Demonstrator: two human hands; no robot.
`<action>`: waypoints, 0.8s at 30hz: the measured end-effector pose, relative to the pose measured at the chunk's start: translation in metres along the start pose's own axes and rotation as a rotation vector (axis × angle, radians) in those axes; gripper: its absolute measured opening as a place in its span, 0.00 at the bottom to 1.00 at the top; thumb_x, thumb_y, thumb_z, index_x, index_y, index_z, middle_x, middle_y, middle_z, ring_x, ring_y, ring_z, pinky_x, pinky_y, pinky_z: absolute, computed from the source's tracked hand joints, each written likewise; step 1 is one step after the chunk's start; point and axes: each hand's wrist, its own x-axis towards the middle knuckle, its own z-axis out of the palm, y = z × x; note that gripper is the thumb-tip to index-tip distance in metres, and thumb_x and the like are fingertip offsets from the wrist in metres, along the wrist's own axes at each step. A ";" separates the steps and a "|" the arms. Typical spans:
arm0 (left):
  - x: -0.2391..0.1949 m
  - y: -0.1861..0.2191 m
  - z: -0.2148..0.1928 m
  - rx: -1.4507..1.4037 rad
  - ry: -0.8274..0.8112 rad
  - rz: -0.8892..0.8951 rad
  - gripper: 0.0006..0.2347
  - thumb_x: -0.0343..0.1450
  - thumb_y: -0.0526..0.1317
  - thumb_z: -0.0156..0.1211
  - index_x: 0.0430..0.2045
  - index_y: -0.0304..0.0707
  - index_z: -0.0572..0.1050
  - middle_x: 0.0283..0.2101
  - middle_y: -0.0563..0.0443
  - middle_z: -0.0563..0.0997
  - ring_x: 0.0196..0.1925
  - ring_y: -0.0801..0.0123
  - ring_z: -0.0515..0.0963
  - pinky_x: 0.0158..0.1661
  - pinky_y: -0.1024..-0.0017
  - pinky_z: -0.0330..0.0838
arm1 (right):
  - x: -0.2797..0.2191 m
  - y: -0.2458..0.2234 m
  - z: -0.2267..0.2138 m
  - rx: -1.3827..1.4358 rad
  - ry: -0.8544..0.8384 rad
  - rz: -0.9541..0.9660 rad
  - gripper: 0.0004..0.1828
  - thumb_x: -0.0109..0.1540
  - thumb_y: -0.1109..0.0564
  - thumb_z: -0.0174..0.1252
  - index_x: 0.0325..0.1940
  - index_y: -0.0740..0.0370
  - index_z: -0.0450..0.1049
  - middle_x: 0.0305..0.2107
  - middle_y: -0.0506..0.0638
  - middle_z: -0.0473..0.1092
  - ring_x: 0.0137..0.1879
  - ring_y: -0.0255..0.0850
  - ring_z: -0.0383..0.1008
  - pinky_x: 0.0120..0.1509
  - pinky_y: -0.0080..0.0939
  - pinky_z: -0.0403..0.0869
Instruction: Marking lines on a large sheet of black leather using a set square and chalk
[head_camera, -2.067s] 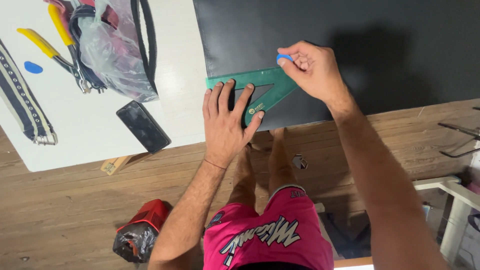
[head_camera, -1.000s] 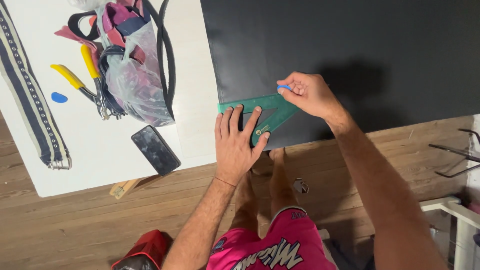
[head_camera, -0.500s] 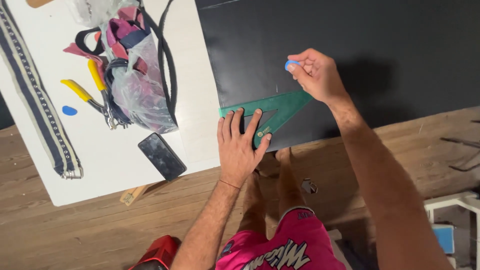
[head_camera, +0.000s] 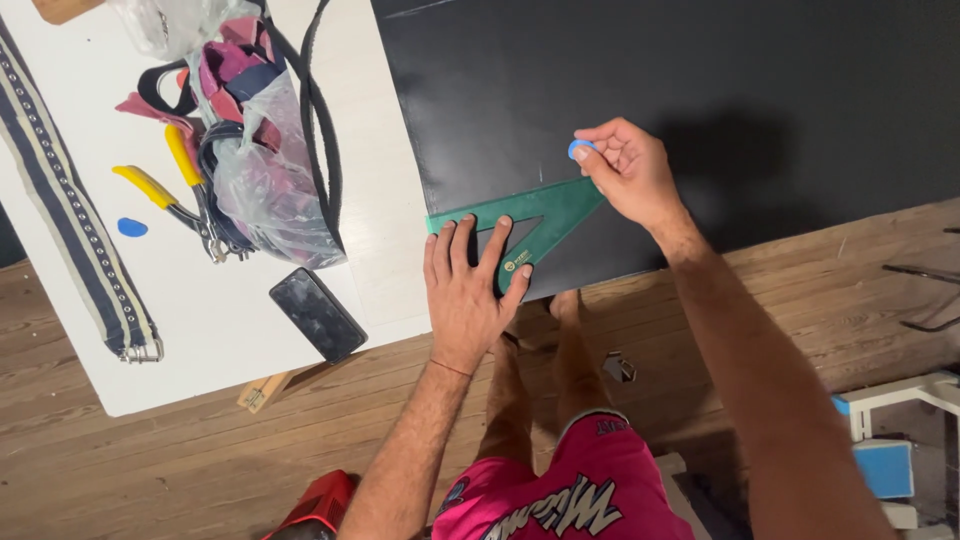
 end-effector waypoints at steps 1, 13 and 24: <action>0.001 0.000 -0.001 0.004 0.002 0.002 0.24 0.75 0.63 0.48 0.65 0.65 0.71 0.64 0.47 0.67 0.71 0.54 0.64 0.73 0.51 0.50 | 0.000 0.003 0.000 0.002 0.004 -0.005 0.13 0.69 0.64 0.63 0.56 0.72 0.74 0.31 0.59 0.76 0.32 0.37 0.78 0.30 0.31 0.77; 0.023 -0.033 -0.027 -0.069 -0.167 0.125 0.21 0.74 0.53 0.52 0.65 0.65 0.72 0.69 0.47 0.69 0.74 0.48 0.63 0.72 0.45 0.50 | -0.058 -0.039 0.029 0.125 0.047 0.182 0.13 0.67 0.64 0.57 0.56 0.68 0.71 0.24 0.54 0.72 0.21 0.34 0.71 0.20 0.27 0.70; 0.158 -0.069 0.019 -0.015 -0.089 0.476 0.37 0.66 0.79 0.49 0.61 0.56 0.75 0.66 0.43 0.73 0.72 0.49 0.67 0.73 0.45 0.46 | -0.096 -0.044 0.087 0.729 0.281 0.278 0.11 0.69 0.61 0.56 0.54 0.68 0.71 0.23 0.55 0.68 0.17 0.32 0.63 0.17 0.27 0.62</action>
